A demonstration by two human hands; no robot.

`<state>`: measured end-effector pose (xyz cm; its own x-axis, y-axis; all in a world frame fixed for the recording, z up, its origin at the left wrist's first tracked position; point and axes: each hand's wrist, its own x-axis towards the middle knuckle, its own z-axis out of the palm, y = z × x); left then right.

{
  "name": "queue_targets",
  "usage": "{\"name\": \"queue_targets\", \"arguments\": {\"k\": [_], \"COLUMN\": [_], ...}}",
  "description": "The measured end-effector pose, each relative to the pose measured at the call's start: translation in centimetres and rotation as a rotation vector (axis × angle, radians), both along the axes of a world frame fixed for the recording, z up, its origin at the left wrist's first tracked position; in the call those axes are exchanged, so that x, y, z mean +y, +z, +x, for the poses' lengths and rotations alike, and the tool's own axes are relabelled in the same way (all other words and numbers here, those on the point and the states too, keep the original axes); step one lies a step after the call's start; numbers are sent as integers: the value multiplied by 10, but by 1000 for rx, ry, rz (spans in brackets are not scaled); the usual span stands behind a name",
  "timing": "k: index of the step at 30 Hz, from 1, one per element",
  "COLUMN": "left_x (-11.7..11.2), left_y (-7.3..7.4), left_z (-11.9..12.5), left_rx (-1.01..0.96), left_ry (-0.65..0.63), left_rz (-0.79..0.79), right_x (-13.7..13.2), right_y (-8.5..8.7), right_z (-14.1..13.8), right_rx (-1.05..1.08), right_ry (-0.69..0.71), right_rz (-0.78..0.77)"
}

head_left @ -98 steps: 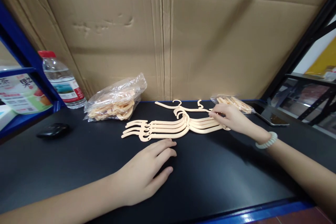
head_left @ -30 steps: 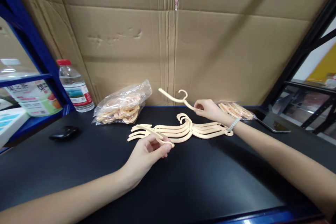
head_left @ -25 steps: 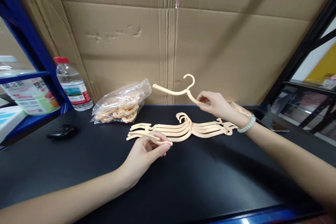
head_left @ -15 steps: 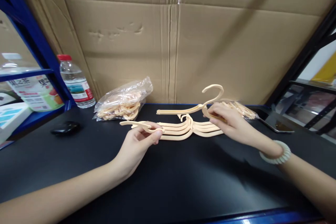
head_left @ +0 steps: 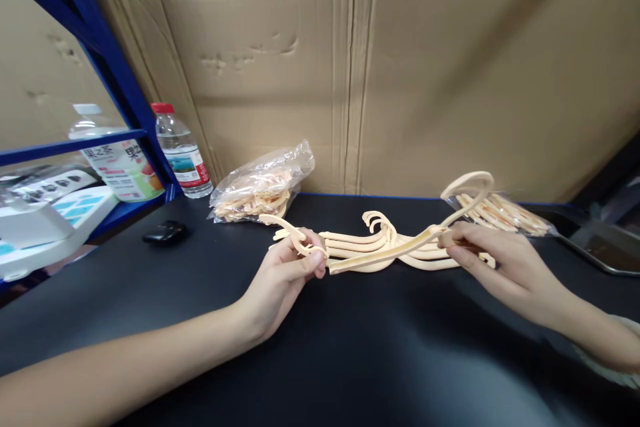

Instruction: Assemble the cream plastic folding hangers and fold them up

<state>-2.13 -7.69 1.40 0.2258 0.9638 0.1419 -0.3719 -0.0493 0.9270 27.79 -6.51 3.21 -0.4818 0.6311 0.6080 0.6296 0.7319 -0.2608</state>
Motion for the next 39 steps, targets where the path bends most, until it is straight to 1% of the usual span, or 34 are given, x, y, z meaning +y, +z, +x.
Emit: {"name": "queue_targets", "arguments": {"k": [6,10,14,19,23,29,39], "left_x": [-1,-2,-3,-6,-7,-6,-7], "left_y": [-2,1,2,2,3,2,4], "left_z": [-2,-3,-4,-2,-2,-1,0], "left_rx": [-47,-83,-77,-64,-59,-68,-89], "left_ry": [-116,-145,-171,-211,-209,-192,-177], "left_rz": [-36,-19,13,14,4,19,-4], "right_x": [0,1,1,1,1,-3,-3], "right_y": [-7,-11,-9,-9,-11,-10,-9], "right_z": [1,2,1,6,6,-2,-2], "right_rx": [42,43,24,-28,-22,8,9], "right_ry": [-34,-21,6,7,5,9,-20], "right_rz": [138,179,199,282,335,407,411]}}
